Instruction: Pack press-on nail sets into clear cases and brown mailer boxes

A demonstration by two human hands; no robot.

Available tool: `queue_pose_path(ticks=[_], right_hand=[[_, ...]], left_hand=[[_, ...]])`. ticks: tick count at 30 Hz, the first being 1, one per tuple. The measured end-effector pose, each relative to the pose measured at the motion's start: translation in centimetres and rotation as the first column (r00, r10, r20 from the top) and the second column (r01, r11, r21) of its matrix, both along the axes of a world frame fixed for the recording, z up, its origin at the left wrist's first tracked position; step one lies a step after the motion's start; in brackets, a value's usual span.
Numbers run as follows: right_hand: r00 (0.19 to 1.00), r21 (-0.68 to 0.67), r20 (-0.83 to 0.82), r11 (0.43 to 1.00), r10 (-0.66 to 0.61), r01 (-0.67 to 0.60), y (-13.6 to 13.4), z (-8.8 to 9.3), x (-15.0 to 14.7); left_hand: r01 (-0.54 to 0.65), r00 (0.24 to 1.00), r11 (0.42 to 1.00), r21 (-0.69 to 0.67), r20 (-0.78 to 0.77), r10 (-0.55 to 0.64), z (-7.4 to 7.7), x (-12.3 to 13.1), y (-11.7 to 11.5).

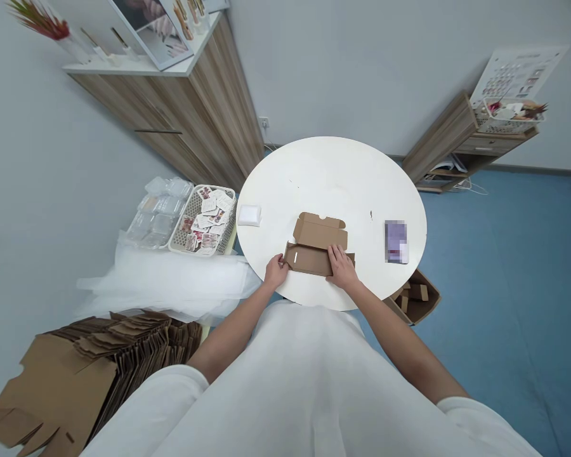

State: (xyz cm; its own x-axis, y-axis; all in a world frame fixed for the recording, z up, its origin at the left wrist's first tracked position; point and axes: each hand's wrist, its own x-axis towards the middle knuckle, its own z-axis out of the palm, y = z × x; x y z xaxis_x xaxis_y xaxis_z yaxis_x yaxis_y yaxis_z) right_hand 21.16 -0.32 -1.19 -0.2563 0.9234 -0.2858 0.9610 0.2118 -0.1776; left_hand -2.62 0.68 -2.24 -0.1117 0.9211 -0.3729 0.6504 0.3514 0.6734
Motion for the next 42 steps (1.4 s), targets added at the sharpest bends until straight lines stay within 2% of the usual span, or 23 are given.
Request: queue_pose_path(ticks=[15, 19, 23, 27, 31, 38, 42], right_hand=[[0.998, -0.019, 0.054, 0.999, -0.034, 0.035, 0.0, 0.1, -0.9], [0.996, -0.016, 0.076, 0.999, -0.040, 0.041, 0.0, 0.3, -0.9], [0.997, -0.008, 0.068, 1.000, -0.021, 0.021, -0.1, 0.3, -1.5], [0.996, -0.018, 0.075, 0.999, -0.039, 0.041, -0.1, 0.2, -2.2], [0.998, -0.024, 0.052, 0.999, -0.022, 0.023, -0.2, 0.0, -2.1], [0.997, -0.048, 0.052, 0.998, 0.049, -0.046, -0.8, 0.2, -1.8], [0.994, -0.065, 0.066, 0.994, 0.087, -0.083, -0.9, 0.6, -1.7]], left_hand=[[0.032, 0.999, 0.999, -0.011, 0.037, -0.032, 2.1, 0.2, 0.3], [0.000, 0.999, 1.000, -0.004, 0.050, 0.000, 2.1, 0.4, 0.0], [0.051, 0.995, 0.999, -0.004, 0.083, -0.050, 2.0, 1.4, -0.5], [0.062, 0.998, 0.998, 0.000, 0.003, -0.062, 2.1, 2.5, -0.8], [0.048, 0.998, 0.998, -0.033, -0.026, -0.048, 2.1, 2.3, -0.3], [0.225, 0.964, 0.967, -0.120, -0.116, -0.239, 1.8, 1.0, 1.3], [0.355, 0.887, 0.920, -0.168, -0.250, -0.388, 1.7, 0.7, 1.7]])
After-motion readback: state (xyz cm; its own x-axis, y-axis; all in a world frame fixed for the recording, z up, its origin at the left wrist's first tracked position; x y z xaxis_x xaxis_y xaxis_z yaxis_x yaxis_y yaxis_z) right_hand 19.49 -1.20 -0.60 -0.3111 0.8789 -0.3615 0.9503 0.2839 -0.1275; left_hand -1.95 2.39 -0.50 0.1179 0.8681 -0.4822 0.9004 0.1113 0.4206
